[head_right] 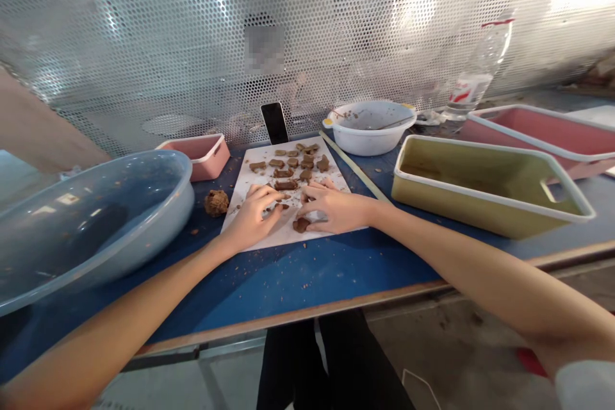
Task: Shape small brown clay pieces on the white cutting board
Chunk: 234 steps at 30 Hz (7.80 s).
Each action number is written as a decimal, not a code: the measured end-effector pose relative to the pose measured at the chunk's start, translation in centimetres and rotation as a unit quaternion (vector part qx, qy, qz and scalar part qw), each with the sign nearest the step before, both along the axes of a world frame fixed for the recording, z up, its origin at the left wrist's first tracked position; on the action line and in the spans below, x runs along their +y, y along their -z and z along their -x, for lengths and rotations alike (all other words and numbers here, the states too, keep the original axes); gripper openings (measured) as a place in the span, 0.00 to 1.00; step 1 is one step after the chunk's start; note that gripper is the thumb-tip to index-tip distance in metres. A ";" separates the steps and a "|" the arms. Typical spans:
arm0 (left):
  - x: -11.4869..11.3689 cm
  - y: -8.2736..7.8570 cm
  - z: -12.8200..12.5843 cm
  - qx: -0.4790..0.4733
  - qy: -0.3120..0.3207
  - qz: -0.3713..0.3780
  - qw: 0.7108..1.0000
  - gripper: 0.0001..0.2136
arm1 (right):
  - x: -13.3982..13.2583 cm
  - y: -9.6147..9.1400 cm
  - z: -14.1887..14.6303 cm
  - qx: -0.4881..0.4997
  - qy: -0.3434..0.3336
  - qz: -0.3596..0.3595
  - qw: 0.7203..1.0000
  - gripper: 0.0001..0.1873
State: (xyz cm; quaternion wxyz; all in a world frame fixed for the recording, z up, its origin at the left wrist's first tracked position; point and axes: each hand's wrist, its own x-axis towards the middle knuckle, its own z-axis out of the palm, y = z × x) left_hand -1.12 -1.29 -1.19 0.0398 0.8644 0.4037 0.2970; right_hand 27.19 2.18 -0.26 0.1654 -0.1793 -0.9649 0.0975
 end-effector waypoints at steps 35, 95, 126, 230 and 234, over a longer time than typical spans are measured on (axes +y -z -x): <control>0.6 0.6 0.2 -0.001 0.009 -0.001 1.000 0.14 | 0.8 0.8 1.6 0.023 -0.044 -0.113 0.992 0.20; -0.5 -2.0 1.2 0.071 0.170 0.020 0.983 0.19 | -2.1 -0.4 1.4 0.034 0.067 0.012 0.997 0.14; -0.4 -0.9 0.9 0.023 0.154 -0.033 0.987 0.19 | -1.2 -0.6 0.2 0.025 -0.043 -0.129 0.990 0.14; 0.3 -0.2 0.7 -0.027 0.051 -0.086 0.995 0.16 | -0.6 0.0 -0.2 0.035 -0.067 -0.080 0.994 0.16; 0.2 -0.3 0.7 -0.016 0.038 -0.074 0.996 0.15 | -0.5 0.0 -0.1 0.061 -0.061 -0.082 0.993 0.15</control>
